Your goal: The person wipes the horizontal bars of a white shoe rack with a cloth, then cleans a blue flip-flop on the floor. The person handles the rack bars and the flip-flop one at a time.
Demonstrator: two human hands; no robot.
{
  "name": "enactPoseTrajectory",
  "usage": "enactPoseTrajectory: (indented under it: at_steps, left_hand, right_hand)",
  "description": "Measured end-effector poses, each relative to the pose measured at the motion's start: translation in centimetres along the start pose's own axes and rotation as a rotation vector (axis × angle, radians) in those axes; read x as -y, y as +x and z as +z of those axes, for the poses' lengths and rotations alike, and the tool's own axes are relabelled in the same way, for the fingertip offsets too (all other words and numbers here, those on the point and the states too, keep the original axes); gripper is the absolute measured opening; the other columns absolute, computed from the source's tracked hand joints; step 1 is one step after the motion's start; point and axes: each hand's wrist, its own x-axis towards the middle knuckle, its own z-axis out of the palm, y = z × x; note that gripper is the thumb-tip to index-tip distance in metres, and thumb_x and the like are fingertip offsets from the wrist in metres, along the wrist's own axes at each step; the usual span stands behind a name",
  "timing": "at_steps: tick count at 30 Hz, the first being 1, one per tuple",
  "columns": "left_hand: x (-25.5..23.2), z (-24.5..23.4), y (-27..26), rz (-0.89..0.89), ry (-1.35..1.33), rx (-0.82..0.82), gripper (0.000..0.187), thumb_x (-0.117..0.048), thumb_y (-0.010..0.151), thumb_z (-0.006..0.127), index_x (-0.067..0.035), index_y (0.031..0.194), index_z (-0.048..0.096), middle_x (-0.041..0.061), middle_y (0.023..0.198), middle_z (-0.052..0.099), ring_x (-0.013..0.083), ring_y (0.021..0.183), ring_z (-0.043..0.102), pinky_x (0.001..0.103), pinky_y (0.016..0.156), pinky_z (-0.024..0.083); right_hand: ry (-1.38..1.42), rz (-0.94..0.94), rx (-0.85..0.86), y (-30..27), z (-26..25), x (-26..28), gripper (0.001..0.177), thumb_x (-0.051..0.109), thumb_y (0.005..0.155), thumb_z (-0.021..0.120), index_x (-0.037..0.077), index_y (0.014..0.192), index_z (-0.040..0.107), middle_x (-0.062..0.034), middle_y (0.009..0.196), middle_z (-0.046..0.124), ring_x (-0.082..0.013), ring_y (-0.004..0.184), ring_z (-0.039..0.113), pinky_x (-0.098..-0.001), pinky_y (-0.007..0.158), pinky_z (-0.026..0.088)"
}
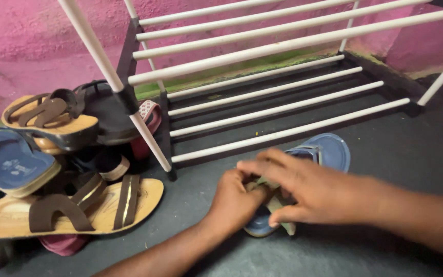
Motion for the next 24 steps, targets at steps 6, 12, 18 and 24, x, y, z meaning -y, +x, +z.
enactPoseTrajectory:
  at_steps: [6, 12, 18, 24]
  left_hand:
    - [0.3, -1.0, 0.8, 0.061, 0.214, -0.011, 0.024, -0.009, 0.082, 0.076, -0.003, 0.105, 0.077, 0.002, 0.085, 0.077, 0.0061, 0.074, 0.068, 0.024, 0.067, 0.056]
    - [1.1, -2.9, 2.0, 0.104, 0.191, -0.215, 0.012, -0.012, 0.090, 0.072, -0.002, 0.093, 0.078, -0.001, 0.073, 0.069, 0.0038, 0.064, 0.054, 0.024, 0.057, 0.046]
    - [2.7, -1.8, 1.9, 0.033, 0.120, -0.106, 0.028, -0.026, 0.101, 0.062, -0.001, 0.094, 0.074, 0.001, 0.073, 0.069, 0.0047, 0.068, 0.060, 0.025, 0.059, 0.050]
    - [2.4, -1.8, 1.4, 0.081, 0.233, -0.071, 0.042, -0.037, 0.104, 0.052, -0.001, 0.103, 0.074, 0.005, 0.080, 0.073, 0.0092, 0.074, 0.063, 0.028, 0.065, 0.052]
  right_hand:
    - [-0.114, -0.172, -0.411, 2.0, 1.5, -4.7, 0.025, 0.006, 0.081, 0.072, 0.005, 0.106, 0.069, -0.0097, 0.103, 0.068, -0.0251, 0.095, 0.073, -0.0336, 0.076, 0.059]
    - [-0.353, -0.309, -0.433, 2.0, 2.5, -6.3, 0.026, 0.005, 0.071, 0.075, 0.003, 0.096, 0.068, -0.0129, 0.097, 0.066, -0.0335, 0.093, 0.066, -0.0430, 0.078, 0.055]
    - [-0.142, -0.615, -0.097, 0.4, 4.3, -3.8, 0.026, 0.005, 0.090, 0.071, -0.001, 0.114, 0.066, -0.0161, 0.112, 0.063, -0.0333, 0.106, 0.063, -0.0408, 0.085, 0.055]
    - [-0.531, -0.036, -0.205, 0.1, 3.7, -4.5, 0.023, 0.002, 0.078, 0.066, 0.000, 0.102, 0.066, -0.0166, 0.109, 0.063, -0.0351, 0.101, 0.062, -0.0429, 0.083, 0.054]
